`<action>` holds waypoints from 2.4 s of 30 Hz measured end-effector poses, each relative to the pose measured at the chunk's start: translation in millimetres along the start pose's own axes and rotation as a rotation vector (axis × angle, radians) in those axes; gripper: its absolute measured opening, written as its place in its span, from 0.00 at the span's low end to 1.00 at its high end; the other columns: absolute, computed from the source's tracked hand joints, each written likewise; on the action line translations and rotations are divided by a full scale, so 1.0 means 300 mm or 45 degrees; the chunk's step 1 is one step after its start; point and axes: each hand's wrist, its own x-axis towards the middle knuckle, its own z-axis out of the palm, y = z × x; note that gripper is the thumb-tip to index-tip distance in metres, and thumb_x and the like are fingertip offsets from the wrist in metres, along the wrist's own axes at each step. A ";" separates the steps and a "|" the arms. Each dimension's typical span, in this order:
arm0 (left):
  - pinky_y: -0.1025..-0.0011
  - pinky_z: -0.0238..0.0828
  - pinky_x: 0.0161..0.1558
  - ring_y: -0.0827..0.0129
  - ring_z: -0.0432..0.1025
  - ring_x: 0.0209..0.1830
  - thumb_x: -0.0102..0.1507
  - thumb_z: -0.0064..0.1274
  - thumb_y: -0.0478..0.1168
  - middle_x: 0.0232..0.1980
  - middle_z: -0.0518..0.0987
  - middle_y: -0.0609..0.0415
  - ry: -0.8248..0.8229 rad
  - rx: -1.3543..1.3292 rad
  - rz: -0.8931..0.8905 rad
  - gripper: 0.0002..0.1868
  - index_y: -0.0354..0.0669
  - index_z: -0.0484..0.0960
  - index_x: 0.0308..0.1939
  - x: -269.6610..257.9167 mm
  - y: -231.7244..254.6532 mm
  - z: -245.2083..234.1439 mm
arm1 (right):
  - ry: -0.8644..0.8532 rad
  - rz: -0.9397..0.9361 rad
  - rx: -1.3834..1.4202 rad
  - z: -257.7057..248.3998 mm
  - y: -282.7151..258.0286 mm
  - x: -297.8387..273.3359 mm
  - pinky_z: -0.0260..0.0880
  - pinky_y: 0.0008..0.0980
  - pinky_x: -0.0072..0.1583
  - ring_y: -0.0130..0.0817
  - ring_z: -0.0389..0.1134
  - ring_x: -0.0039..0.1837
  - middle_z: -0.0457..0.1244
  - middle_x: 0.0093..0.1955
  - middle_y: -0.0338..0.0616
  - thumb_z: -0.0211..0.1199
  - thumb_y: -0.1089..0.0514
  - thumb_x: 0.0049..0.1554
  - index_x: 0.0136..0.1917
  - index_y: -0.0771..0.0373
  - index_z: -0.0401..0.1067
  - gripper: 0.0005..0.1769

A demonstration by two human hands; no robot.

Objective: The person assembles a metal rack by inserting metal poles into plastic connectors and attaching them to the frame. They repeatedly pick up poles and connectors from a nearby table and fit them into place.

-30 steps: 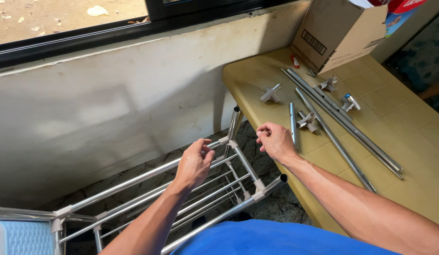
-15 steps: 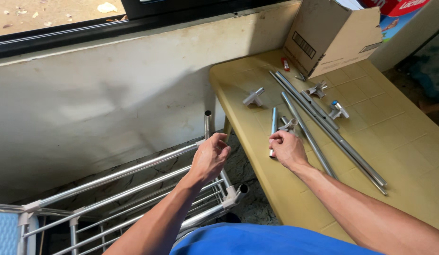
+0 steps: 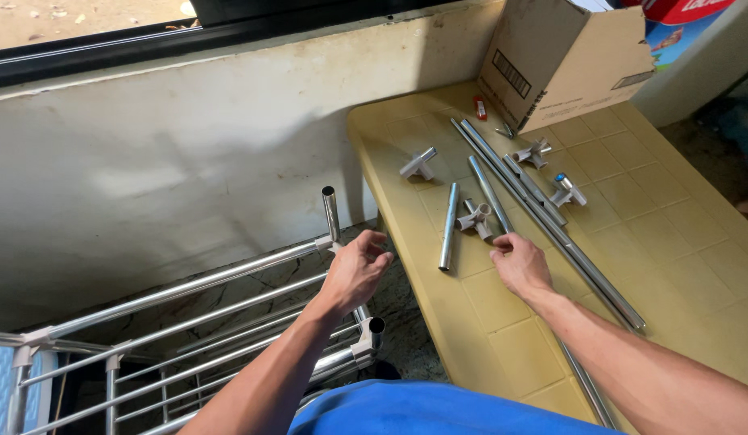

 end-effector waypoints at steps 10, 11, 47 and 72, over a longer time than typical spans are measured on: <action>0.68 0.77 0.43 0.65 0.80 0.38 0.64 0.54 0.44 0.43 0.85 0.49 -0.007 -0.074 -0.176 0.23 0.39 0.75 0.61 -0.061 -0.034 0.020 | -0.010 0.030 -0.092 0.025 0.118 0.026 0.69 0.41 0.63 0.44 0.70 0.61 0.69 0.57 0.45 0.68 0.53 0.54 0.59 0.60 0.75 0.20; 0.68 0.77 0.43 0.65 0.80 0.38 0.63 0.54 0.44 0.43 0.85 0.50 -0.003 -0.082 -0.176 0.23 0.39 0.75 0.61 -0.066 -0.034 0.025 | 0.003 0.037 -0.115 0.026 0.131 0.033 0.69 0.41 0.64 0.44 0.70 0.62 0.68 0.59 0.46 0.68 0.53 0.55 0.59 0.59 0.75 0.20; 0.68 0.78 0.40 0.66 0.80 0.38 0.64 0.53 0.45 0.45 0.86 0.50 -0.022 -0.062 -0.269 0.24 0.39 0.74 0.62 -0.120 -0.011 0.026 | -0.015 0.274 -0.309 -0.026 0.219 0.003 0.71 0.47 0.61 0.47 0.71 0.60 0.69 0.58 0.48 0.67 0.45 0.57 0.59 0.59 0.76 0.21; 0.69 0.76 0.37 0.67 0.79 0.35 0.62 0.55 0.45 0.41 0.86 0.49 -0.069 -0.085 -0.314 0.28 0.39 0.72 0.65 -0.079 -0.037 0.046 | -0.429 -0.413 -0.290 0.210 -0.329 -0.009 0.67 0.49 0.62 0.54 0.66 0.61 0.63 0.58 0.55 0.64 0.37 0.57 0.66 0.46 0.69 0.27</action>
